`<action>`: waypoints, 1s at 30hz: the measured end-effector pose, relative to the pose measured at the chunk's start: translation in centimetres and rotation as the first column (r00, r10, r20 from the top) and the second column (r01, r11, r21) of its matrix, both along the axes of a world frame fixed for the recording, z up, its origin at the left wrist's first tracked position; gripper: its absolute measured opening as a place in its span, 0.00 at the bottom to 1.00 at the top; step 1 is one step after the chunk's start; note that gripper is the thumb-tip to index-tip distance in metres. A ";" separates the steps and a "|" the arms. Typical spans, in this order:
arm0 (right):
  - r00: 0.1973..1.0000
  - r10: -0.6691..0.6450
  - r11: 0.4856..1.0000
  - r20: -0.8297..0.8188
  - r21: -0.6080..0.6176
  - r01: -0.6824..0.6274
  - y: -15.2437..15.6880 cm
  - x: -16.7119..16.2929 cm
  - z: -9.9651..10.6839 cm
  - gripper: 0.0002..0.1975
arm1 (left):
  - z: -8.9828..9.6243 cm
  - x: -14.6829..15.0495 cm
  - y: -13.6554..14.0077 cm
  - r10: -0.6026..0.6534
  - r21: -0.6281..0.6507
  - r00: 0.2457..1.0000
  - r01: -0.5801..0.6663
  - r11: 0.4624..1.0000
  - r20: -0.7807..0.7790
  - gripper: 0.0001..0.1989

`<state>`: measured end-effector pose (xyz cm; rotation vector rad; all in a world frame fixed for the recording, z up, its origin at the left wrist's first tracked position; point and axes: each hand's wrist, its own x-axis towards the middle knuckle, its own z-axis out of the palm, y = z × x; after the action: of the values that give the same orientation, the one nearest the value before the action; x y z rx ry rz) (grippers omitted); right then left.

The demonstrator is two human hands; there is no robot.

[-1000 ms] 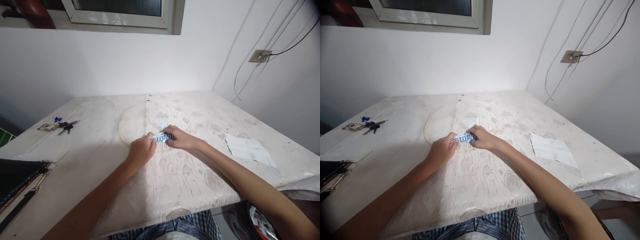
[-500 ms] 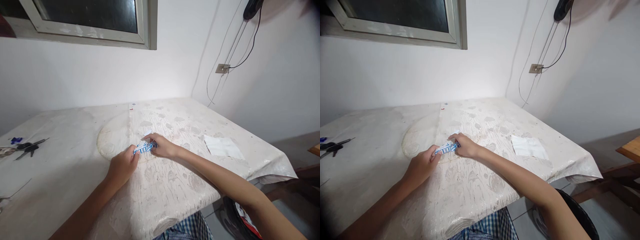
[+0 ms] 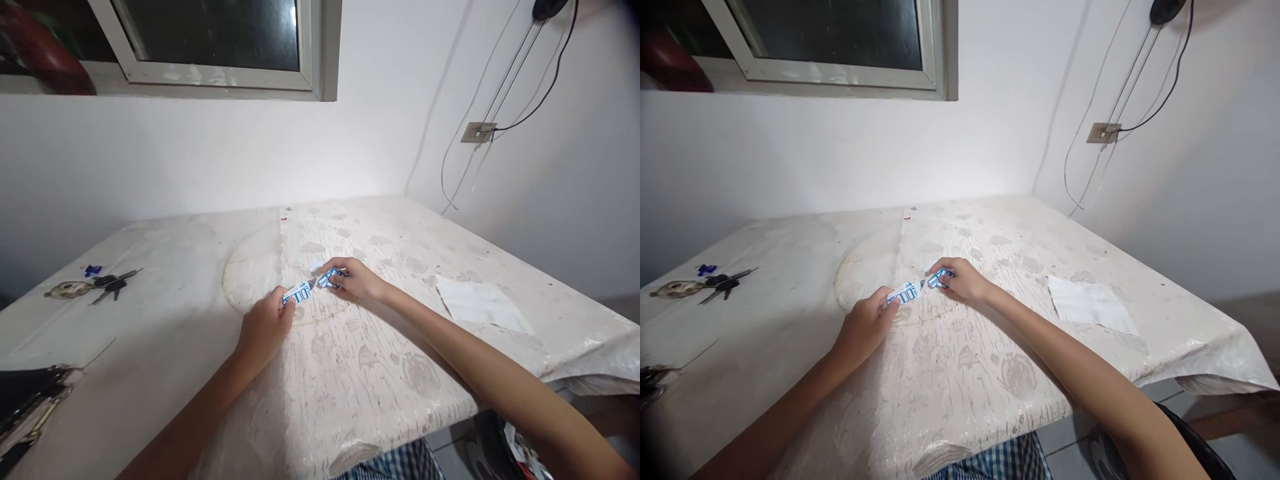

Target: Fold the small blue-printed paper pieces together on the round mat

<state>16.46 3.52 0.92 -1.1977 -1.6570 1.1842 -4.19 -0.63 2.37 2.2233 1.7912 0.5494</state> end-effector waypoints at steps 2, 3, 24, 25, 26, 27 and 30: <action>1.000 -0.012 1.000 -0.013 0.017 0.012 0.1 0.2 0.3 0.07 | 0.0 0.1 0.0 -0.002 -0.008 1.000 0.002 1.000 0.000 0.10; 1.000 -0.010 0.999 -0.008 0.038 0.010 0.1 0.3 0.5 0.07 | 0.0 0.2 0.0 -0.001 -0.015 1.000 0.001 1.000 -0.002 0.10; 0.967 0.237 0.965 -0.093 -0.093 -0.246 -3.4 -1.7 1.1 0.08 | -1.7 0.2 0.0 -0.203 -0.055 0.979 0.203 0.978 0.013 0.07; 0.973 0.224 0.971 -0.060 -0.070 -0.228 -3.5 -1.8 0.8 0.08 | -1.6 0.2 -0.1 -0.205 -0.066 0.979 0.205 0.977 0.001 0.06; 0.977 0.210 0.977 -0.027 -0.045 -0.211 -3.6 -1.9 0.7 0.06 | -1.5 0.3 -0.2 -0.210 -0.079 0.978 0.208 0.975 -0.011 0.05; 0.980 0.199 0.980 0.011 -0.017 -0.199 -3.7 -2.0 0.6 0.06 | -1.5 0.3 -0.3 -0.214 -0.093 0.977 0.211 0.973 -0.020 0.05; 0.970 0.176 0.977 0.168 0.090 -0.193 -4.1 -2.3 1.1 0.05 | -1.3 0.5 -0.7 -0.208 -0.107 0.977 0.202 0.973 -0.039 0.07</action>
<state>14.13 -0.56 1.97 -1.1140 -1.9622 1.1196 -3.74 -1.28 1.05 2.3327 1.5486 0.3540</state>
